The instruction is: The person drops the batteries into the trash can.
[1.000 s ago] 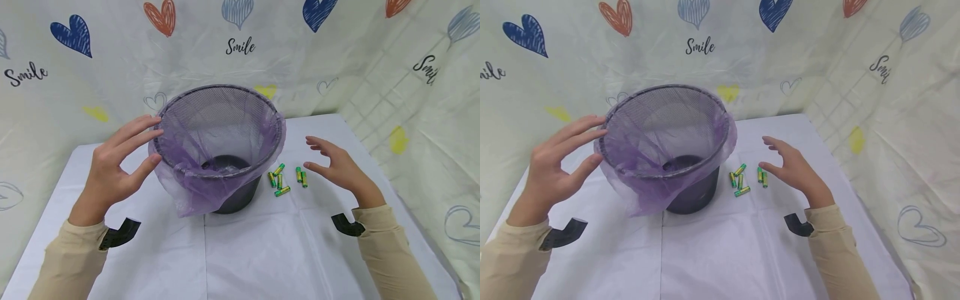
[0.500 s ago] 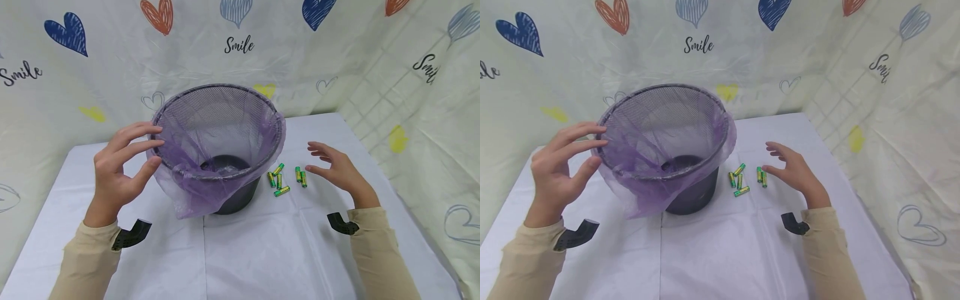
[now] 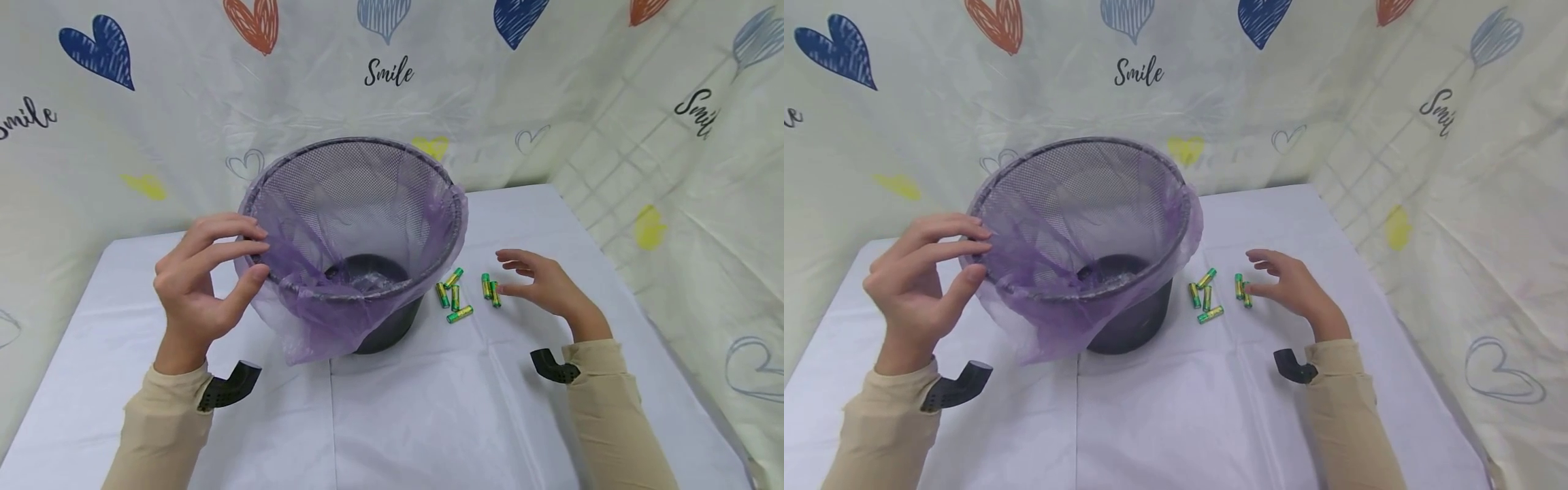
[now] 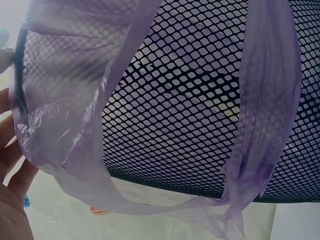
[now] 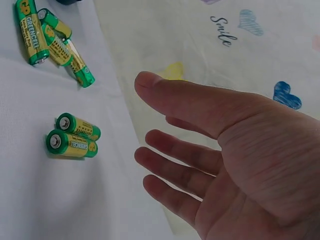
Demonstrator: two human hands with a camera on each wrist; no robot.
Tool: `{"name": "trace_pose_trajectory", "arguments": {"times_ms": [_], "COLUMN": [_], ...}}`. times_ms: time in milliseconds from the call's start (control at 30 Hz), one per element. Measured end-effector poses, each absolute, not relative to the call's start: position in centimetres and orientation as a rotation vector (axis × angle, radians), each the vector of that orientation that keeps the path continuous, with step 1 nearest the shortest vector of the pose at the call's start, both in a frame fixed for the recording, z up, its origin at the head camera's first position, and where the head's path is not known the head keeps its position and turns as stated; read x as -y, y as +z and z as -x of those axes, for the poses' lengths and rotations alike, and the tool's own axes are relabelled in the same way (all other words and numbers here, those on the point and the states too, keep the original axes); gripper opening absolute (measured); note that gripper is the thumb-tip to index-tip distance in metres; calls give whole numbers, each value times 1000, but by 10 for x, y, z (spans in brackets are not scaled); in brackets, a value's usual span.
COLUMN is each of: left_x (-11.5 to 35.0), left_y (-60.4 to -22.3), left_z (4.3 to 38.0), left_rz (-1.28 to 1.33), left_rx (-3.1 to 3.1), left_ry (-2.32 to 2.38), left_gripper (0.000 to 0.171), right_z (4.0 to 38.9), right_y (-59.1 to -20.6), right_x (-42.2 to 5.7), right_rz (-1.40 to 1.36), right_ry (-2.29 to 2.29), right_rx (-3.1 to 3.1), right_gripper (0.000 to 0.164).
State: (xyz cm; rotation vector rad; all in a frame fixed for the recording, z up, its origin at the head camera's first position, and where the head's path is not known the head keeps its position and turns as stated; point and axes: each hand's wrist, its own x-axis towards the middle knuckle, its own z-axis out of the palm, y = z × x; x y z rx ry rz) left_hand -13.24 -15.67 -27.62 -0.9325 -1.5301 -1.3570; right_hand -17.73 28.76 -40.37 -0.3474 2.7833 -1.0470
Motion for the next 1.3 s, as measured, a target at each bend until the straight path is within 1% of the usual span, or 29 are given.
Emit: {"name": "trace_pose_trajectory", "arguments": {"times_ms": [400,500,633,767,900,1300], "left_x": [152,151,148,145,146,149], "left_y": [-283,-285,-285,-285,-286,-292], "left_z": [135,136,133,131,130,130], "left_rz": [909,903,862,790,767,741], "left_rx": [1465,1457,1494,1549,1552,1505], "left_ry": [-1445,-1462,-1422,-1329,-1326,-1421], "left_gripper": [29,29,34,43,46,44], "right_z": [172,170,167,166,167,172], "right_y": [-421,-423,-426,-429,-433,-436], "right_x": [-293,-293,-292,-292,-291,-290], "right_rz": [332,297,279,301,326,354], "right_ry": [-1016,-992,-930,-890,-887,-906], "right_rx": [-2757,-2761,-2756,-2778,-2791,-2806], "right_gripper": [62,64,67,64,61,60]}}
